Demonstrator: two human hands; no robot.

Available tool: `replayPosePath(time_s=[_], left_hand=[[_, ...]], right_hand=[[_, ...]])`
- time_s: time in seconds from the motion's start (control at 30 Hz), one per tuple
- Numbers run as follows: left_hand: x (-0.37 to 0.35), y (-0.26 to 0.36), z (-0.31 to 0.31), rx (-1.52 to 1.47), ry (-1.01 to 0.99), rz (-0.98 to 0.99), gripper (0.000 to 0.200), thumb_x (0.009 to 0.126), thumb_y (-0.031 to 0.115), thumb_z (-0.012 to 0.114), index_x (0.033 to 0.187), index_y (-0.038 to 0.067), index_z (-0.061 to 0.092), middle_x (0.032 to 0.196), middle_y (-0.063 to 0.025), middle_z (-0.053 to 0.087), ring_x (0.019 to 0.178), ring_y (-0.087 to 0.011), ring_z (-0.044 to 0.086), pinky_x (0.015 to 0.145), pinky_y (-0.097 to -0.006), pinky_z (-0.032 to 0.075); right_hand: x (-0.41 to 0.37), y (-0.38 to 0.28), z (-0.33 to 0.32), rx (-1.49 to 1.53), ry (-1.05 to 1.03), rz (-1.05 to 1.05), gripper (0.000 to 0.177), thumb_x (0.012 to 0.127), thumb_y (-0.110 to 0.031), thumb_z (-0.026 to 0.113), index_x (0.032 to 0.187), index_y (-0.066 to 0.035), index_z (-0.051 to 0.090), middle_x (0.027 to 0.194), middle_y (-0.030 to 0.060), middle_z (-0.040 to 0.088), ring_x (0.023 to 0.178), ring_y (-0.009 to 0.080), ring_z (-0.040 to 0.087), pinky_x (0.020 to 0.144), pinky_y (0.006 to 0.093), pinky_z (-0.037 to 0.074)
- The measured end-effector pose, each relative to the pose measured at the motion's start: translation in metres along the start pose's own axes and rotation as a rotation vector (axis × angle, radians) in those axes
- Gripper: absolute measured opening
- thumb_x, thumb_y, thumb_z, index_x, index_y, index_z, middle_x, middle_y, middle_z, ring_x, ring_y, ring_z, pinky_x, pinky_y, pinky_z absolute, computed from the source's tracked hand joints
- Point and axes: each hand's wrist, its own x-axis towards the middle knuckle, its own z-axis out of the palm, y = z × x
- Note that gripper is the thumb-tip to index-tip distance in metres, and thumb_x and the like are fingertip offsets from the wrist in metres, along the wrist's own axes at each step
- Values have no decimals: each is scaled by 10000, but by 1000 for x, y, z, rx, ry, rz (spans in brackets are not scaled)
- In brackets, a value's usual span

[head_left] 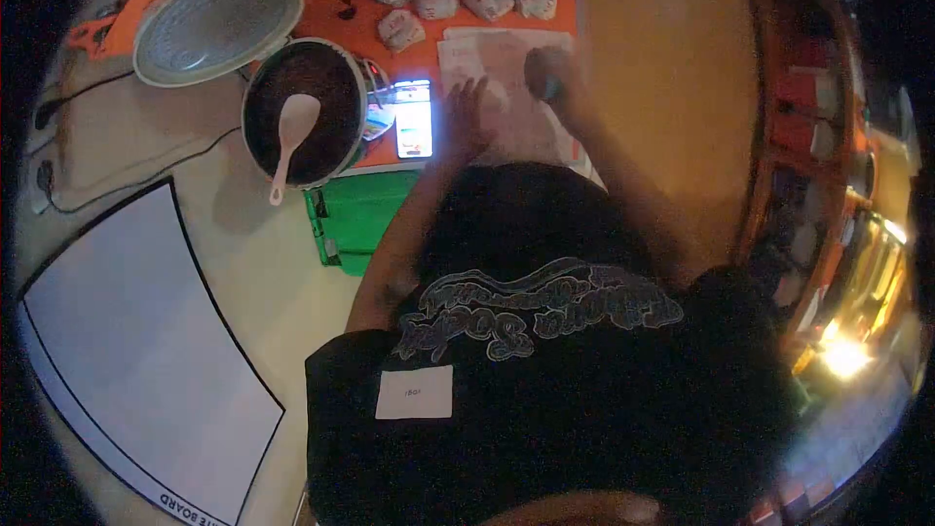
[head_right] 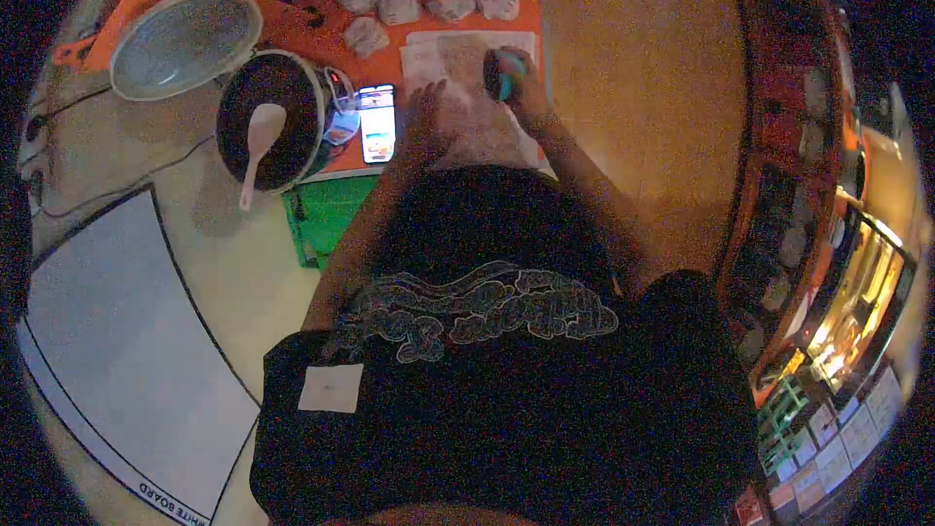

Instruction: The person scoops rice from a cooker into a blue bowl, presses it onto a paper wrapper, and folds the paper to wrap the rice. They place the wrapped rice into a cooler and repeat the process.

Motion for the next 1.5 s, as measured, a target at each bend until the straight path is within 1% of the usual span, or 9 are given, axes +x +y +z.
replayPosePath(time_s=[0.1, 0.17, 0.27, 0.57, 0.67, 0.77, 0.97, 1.4, 1.5], left_hand=[[3, -15, 26, -88, -137, -125, 963, 701, 310, 771, 1472, 63, 250, 1473, -219, 325, 1358, -423, 306, 1131, -515, 248], [3, -21, 33, -49, -238, -224, 957, 699, 318, 767, 1466, 51, 262, 1461, -234, 334, 1351, -424, 316, 1128, -516, 252], [-3, -29, 40, 84, -11, 4, 935, 692, 340, 756, 1450, 44, 295, 1448, -242, 349, 1343, -420, 329, 1123, -521, 258], [3, -11, 12, 189, -83, 77, 980, 645, 469, 772, 1410, 19, 354, 1417, -232, 397, 1315, -415, 375, 1103, -511, 289], [0, -12, 15, 208, 43, 28, 909, 613, 548, 766, 1349, 107, 463, 1368, -113, 491, 1294, -327, 434, 1006, -508, 391], [14, 7, 4, 137, -7, 41, 910, 600, 530, 786, 1331, 85, 476, 1342, -130, 513, 1261, -343, 468, 1010, -501, 392], [19, 19, 37, -4, 88, 260, 823, 723, 477, 732, 1355, 42, 432, 1332, -219, 486, 1206, -404, 487, 1016, -508, 365], [16, 22, 35, -37, -22, 123, 756, 753, 303, 732, 1375, 36, 398, 1390, -230, 425, 1279, -405, 417, 1064, -497, 346], [17, 29, 31, -83, -39, 91, 752, 758, 283, 731, 1379, 26, 392, 1395, -236, 419, 1293, -407, 402, 1081, -491, 328]], right_hand=[[-1, 27, 17, -91, 38, 174, 568, 839, -421, 683, 1305, -146, 510, 1262, 135, 551, 1108, 342, 568, 979, 461, 469], [3, 67, 21, -887, -267, -325, 611, 781, -375, 732, 1307, -148, 519, 1276, 169, 536, 1164, 376, 519, 1026, 471, 416], [-11, 66, 27, -1081, -401, -582, 716, 655, -272, 822, 1284, -119, 514, 1256, 195, 514, 1139, 392, 513, 1008, 485, 404], [-14, 61, 17, -1028, -311, -422, 793, 682, -391, 787, 1342, -79, 479, 1339, 208, 491, 1218, 408, 479, 1023, 472, 402], [-15, 45, 11, -980, -309, -253, 890, 646, -465, 793, 1365, -74, 443, 1402, 197, 434, 1268, 400, 431, 1025, 509, 381], [-14, 71, -17, -1252, -282, -396, 1000, 606, -576, 776, 1393, -87, 400, 1462, 177, 367, 1321, 383, 369, 1019, 562, 350], [-36, 68, -18, -1236, -191, -245, 1122, 561, -640, 768, 1423, -52, 353, 1493, 177, 325, 1350, 352, 347, 1074, 568, 274], [-34, 54, -18, -1269, -262, -189, 1121, 590, -623, 776, 1427, -12, 347, 1494, 182, 320, 1372, 357, 311, 1074, 538, 294], [-37, 77, -24, -1228, -134, -444, 1027, 607, -604, 767, 1390, -57, 388, 1460, 186, 355, 1330, 369, 356, 1030, 570, 333]])
